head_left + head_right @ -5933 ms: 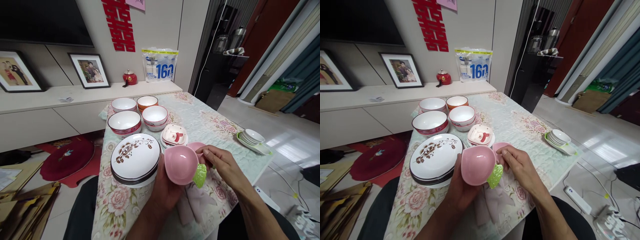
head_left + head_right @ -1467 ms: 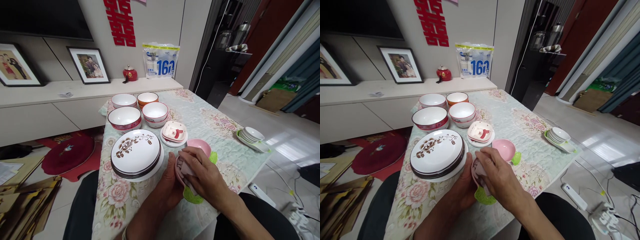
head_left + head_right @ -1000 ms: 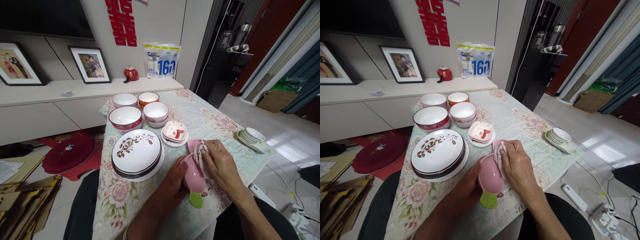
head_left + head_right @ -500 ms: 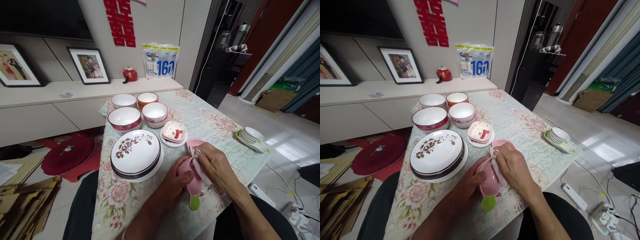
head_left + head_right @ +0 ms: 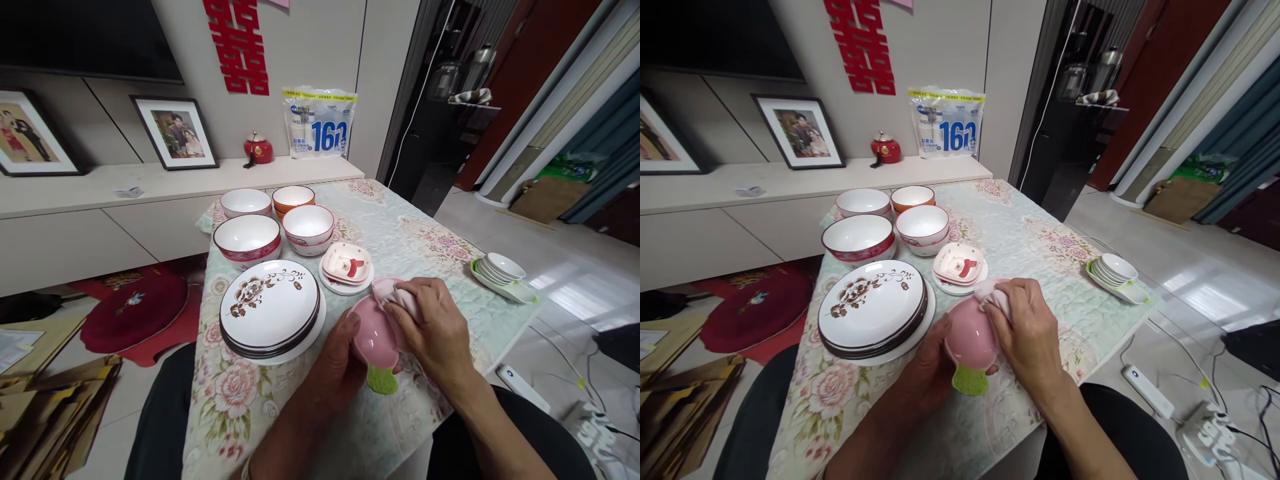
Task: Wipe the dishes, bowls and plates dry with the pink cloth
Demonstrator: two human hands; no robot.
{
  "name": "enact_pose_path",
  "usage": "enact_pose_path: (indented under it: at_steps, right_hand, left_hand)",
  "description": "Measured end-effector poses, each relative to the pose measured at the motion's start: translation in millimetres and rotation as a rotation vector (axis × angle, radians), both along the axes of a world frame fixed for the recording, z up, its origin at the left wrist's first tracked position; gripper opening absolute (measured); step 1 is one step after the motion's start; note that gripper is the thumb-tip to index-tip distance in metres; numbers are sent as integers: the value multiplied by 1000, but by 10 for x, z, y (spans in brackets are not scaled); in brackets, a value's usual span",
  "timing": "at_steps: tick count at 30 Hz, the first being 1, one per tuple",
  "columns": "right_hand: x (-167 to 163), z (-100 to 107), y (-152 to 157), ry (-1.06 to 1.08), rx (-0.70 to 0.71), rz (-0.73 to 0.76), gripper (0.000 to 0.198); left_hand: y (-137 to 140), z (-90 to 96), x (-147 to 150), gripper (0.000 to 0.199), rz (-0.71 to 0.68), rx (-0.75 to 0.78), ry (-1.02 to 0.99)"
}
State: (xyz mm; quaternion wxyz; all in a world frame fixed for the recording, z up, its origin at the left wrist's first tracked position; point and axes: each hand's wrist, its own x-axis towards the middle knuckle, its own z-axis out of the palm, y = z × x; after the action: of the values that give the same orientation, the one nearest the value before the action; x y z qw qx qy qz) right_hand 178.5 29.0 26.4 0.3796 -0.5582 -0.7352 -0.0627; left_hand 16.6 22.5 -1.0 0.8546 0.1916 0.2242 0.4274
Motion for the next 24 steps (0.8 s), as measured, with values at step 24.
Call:
enact_pose_path:
  at_steps: [24]
  right_hand:
    - [-20,219,-39,438,-767,735,16]
  left_hand:
    - [-16,31,5,68,229,313,188]
